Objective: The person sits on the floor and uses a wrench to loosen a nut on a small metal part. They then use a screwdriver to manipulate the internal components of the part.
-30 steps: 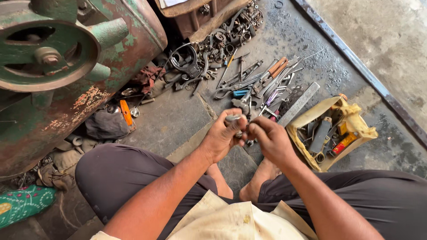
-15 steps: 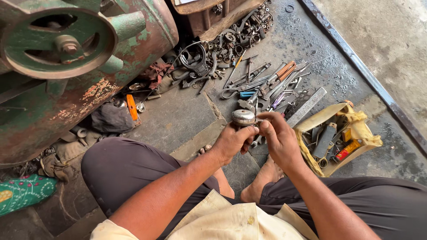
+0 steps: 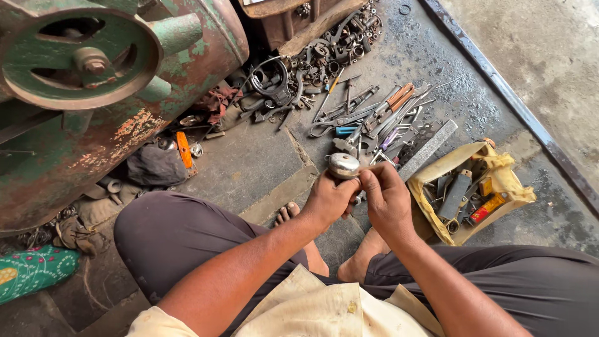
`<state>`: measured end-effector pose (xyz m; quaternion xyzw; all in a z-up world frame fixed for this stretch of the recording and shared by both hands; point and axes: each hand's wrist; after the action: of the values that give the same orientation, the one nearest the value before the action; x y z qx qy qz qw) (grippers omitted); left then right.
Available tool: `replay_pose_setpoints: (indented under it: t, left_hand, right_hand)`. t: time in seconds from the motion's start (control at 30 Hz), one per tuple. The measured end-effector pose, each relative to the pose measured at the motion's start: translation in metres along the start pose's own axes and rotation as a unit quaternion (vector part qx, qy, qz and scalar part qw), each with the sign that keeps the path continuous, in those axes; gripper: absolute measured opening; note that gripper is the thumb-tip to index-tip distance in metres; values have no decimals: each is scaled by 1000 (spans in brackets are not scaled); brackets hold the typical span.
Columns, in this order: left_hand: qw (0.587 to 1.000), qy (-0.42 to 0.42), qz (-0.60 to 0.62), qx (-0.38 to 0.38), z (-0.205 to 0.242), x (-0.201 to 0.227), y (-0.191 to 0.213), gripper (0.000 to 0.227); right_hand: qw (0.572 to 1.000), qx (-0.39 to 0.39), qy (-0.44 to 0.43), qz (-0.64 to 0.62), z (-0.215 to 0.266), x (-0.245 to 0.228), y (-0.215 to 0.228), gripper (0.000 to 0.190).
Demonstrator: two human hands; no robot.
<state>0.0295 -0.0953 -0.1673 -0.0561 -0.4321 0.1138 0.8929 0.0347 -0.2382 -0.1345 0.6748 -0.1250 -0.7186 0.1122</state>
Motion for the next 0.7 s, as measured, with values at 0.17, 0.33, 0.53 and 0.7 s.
replay_pose_setpoints:
  t: [0.17,0.33,0.53,0.7]
  left_hand:
    - [993,62,-72,64,-10,-11,2,30]
    - [995,79,-55,35,-15,-18,6,22]
    - [990,119,-81,-10,-15,-17,10,42]
    - [982,124,-141,24,-12,-12,12,41]
  right_hand:
    - [987,10,131,89,9,-24,-5,8]
    - [974,17,204,98,12,-26,-5,8]
    - [991,-52,-93,-80,1,-8,-5,9]
    - [994,-56,-35,-83,-2,9,-3,11]
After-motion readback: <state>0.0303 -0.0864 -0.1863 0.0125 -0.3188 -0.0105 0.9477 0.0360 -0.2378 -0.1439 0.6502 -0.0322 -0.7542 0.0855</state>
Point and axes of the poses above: each hand's wrist, its own z-axis away from the middle knuckle, its own y-axis out of the back of the hand, x = y × z, and after that the axes turned 8 degrees about x, right-handed
